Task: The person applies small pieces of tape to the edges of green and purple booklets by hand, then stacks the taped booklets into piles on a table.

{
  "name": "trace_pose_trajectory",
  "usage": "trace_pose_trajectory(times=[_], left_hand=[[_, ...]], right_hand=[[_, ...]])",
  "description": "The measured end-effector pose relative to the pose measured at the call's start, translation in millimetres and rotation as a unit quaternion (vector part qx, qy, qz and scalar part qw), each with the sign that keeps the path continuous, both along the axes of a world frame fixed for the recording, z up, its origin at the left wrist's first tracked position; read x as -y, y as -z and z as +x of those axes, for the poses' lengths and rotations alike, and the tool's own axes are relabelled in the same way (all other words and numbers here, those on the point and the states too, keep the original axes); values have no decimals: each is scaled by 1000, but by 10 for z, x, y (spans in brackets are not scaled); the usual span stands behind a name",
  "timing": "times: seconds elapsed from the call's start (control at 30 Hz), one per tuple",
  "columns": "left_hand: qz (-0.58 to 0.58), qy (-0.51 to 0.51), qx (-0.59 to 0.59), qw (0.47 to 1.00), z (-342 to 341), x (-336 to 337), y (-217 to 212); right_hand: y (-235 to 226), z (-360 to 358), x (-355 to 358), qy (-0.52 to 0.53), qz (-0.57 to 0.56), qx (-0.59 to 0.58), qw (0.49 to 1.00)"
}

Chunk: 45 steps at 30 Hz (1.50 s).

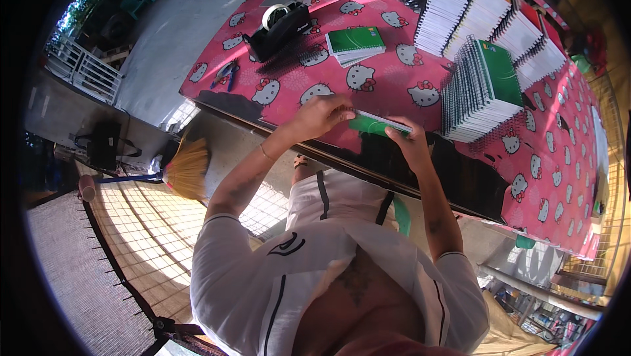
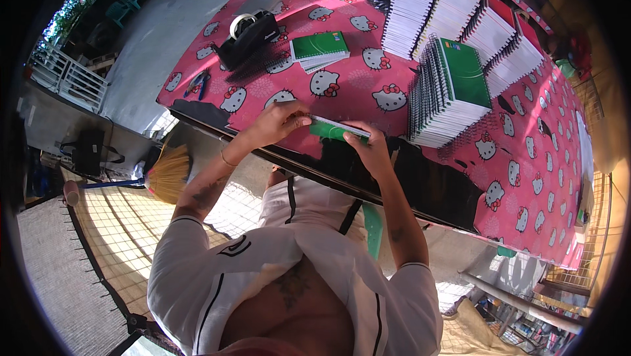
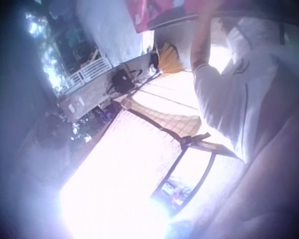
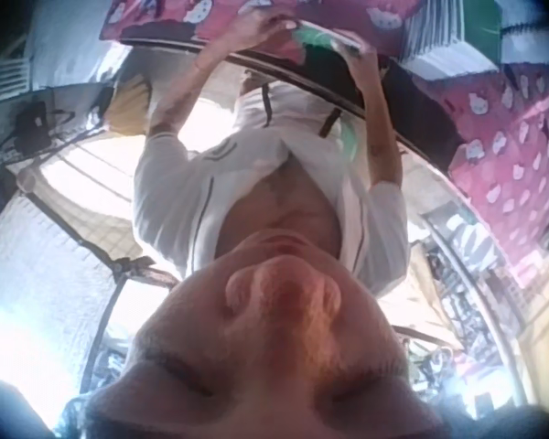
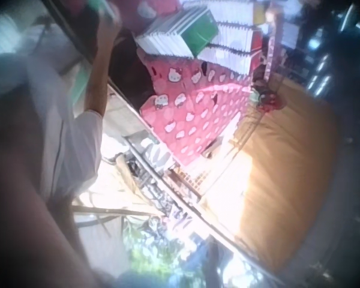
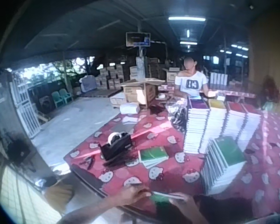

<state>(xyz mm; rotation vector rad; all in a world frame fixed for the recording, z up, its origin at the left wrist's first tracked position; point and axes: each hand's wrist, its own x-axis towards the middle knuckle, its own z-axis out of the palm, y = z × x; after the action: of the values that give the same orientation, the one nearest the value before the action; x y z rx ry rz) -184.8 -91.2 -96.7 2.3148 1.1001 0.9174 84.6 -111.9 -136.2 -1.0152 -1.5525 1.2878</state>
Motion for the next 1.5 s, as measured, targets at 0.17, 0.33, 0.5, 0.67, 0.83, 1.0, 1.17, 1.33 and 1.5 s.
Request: trace_pose_trajectory(times=[0.17, 0.33, 0.5, 0.67, 0.83, 1.0, 1.17, 1.33, 1.5], left_hand=[[56, -43, -22, 997, 77, 75, -32], [-7, 1, 49, 999, 51, 87, -170], [-62, -2, 17, 998, -28, 97, -183], [-21, 8, 35, 999, -18, 89, -158], [0, 7, 24, 1000, -13, 80, -98], [14, 6, 38, 999, 41, 137, -179], [-4, 8, 16, 1000, -40, 133, -99], [40, -4, -26, 999, -50, 124, -126], [65, -20, -35, 997, 18, 216, -170]], right_hand=[[27, 36, 9, -20, 2, 6, 1000], [50, 50, 22, -11, 4, 21, 1000], [-25, 59, 27, -32, -41, -4, 999], [-286, -71, 22, 105, 220, 47, 969], [-626, -312, 27, 43, 345, 277, 896], [-458, -520, -58, 47, 315, 316, 894], [-505, -563, -13, 67, 287, 275, 915], [-411, -517, -27, 56, 299, 296, 905], [-505, -192, 48, 50, 305, 236, 921]])
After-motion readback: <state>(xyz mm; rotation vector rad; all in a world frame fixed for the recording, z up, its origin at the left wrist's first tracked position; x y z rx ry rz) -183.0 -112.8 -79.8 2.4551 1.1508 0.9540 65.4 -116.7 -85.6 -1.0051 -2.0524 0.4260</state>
